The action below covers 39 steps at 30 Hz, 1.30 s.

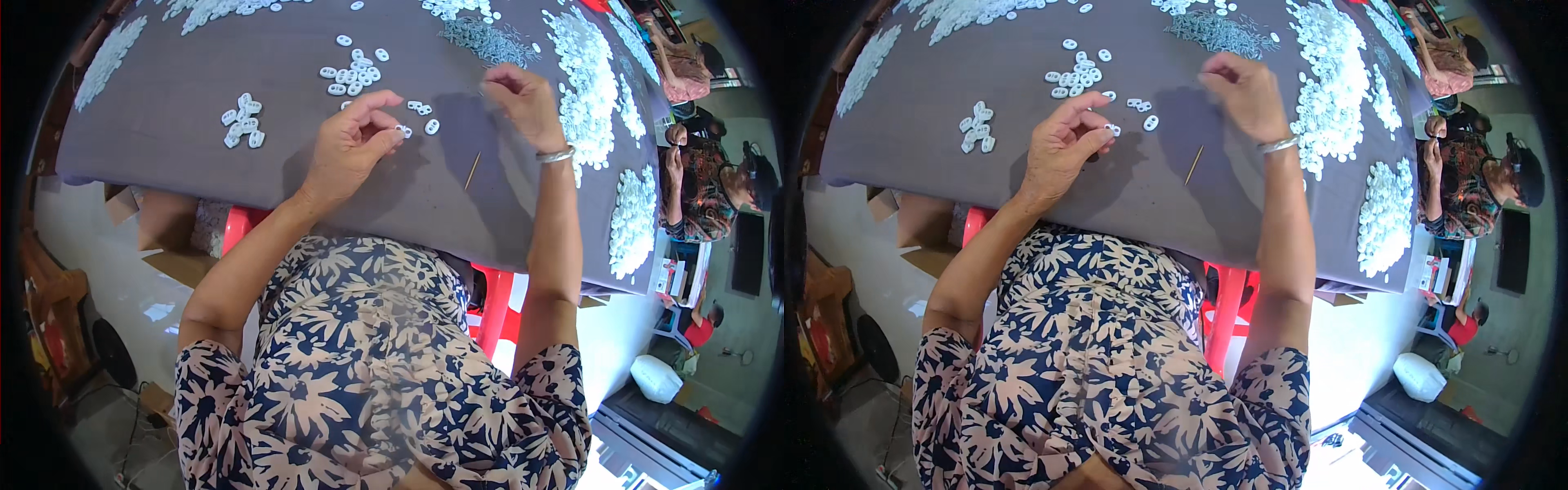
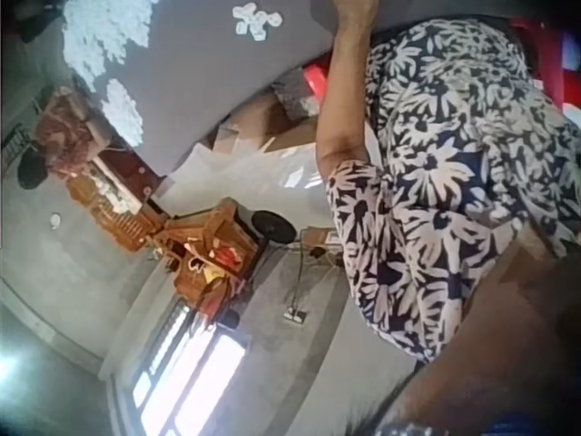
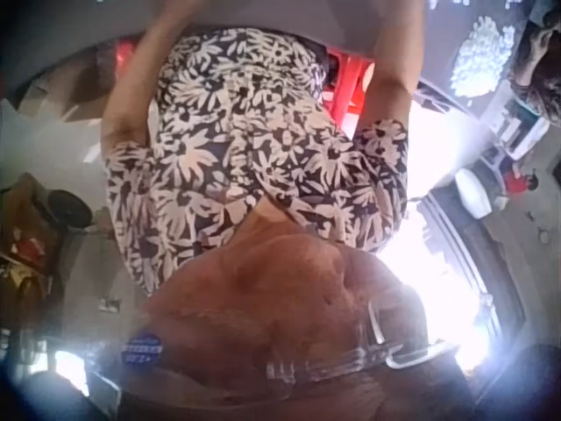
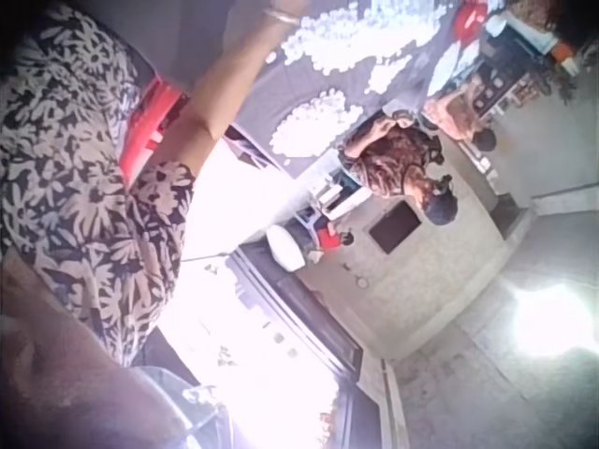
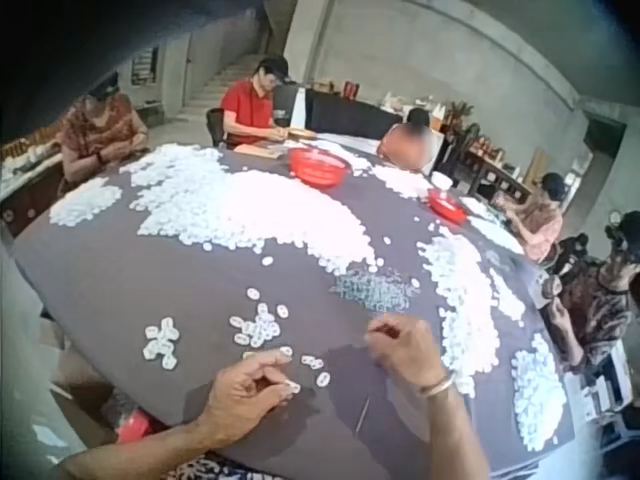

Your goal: Manually assemble small plastic components by inserting small grey pins into white plastic bases using a needle tool.

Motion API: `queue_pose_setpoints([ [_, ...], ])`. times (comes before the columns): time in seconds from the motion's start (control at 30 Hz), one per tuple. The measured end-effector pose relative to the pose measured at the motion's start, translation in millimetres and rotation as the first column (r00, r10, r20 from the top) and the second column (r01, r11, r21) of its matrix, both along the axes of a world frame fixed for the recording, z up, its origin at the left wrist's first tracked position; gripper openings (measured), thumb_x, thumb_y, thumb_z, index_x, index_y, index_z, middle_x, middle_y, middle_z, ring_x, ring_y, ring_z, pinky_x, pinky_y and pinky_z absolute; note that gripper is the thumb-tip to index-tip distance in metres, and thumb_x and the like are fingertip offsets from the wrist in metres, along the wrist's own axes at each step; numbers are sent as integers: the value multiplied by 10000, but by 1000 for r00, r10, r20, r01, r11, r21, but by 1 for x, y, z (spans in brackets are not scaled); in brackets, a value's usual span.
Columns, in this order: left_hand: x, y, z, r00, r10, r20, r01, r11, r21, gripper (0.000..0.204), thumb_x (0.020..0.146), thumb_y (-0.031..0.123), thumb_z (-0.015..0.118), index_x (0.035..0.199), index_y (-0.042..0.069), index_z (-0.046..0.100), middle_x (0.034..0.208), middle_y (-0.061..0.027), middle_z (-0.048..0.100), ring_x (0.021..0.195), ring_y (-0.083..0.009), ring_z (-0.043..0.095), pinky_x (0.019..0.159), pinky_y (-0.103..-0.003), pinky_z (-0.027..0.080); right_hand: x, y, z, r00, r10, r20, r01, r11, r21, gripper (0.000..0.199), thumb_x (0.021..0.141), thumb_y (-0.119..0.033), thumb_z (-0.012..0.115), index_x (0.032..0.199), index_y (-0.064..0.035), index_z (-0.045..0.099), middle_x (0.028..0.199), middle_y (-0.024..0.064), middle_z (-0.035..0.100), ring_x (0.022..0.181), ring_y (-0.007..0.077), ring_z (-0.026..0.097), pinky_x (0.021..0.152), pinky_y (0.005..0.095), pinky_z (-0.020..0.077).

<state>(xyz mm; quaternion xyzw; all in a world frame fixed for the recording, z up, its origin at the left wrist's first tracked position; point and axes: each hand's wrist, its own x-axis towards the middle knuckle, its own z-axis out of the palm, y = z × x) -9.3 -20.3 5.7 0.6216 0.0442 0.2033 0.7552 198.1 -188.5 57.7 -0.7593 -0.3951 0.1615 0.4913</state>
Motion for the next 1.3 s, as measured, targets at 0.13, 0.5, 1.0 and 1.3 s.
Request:
queue_pose_setpoints([
  [0.13, 1, 0, -7, 1000, 27, -15, -27, 999, 21, 328, 862, -17, 592, 1182, 34, 546, 813, 6, 587, 698, -43, 526, 629, -191, 452, 30, 4, -12, 930, 25, 367, 87, 954, -286, 163, 799, -164, 695, 876, -25, 658, 698, -11, 602, 619, 71, 509, 575, 245, 434],
  [0.5, 4, 2, -1, 995, 102, -2, -102, 991, -89, 291, 847, -16, 602, 1132, 17, 553, 808, -24, 608, 705, -64, 563, 628, -205, 481, 10, 29, -10, 994, 60, -87, -83, 953, -292, 122, 824, -151, 670, 824, -31, 658, 695, -17, 587, 586, 39, 496, 482, 196, 403],
  [1.0, 4, 2, -4, 986, 164, 34, -162, 986, -34, 275, 856, 1, 614, 1119, 20, 536, 798, -10, 580, 695, -60, 551, 617, -206, 483, -76, 56, -25, 924, 212, -318, -147, 965, 216, 112, 919, -134, 602, 955, -33, 636, 799, -34, 602, 666, 23, 507, 560, 180, 417],
  [1.3, 4, 3, -6, 988, 153, 5, -153, 988, 11, 300, 869, 12, 609, 1160, 21, 536, 852, -34, 617, 733, -78, 579, 662, -220, 494, -77, 56, -26, 943, 223, -245, -184, 967, 175, 125, 920, -150, 605, 947, -32, 636, 759, -45, 567, 656, 19, 495, 563, 175, 426],
])
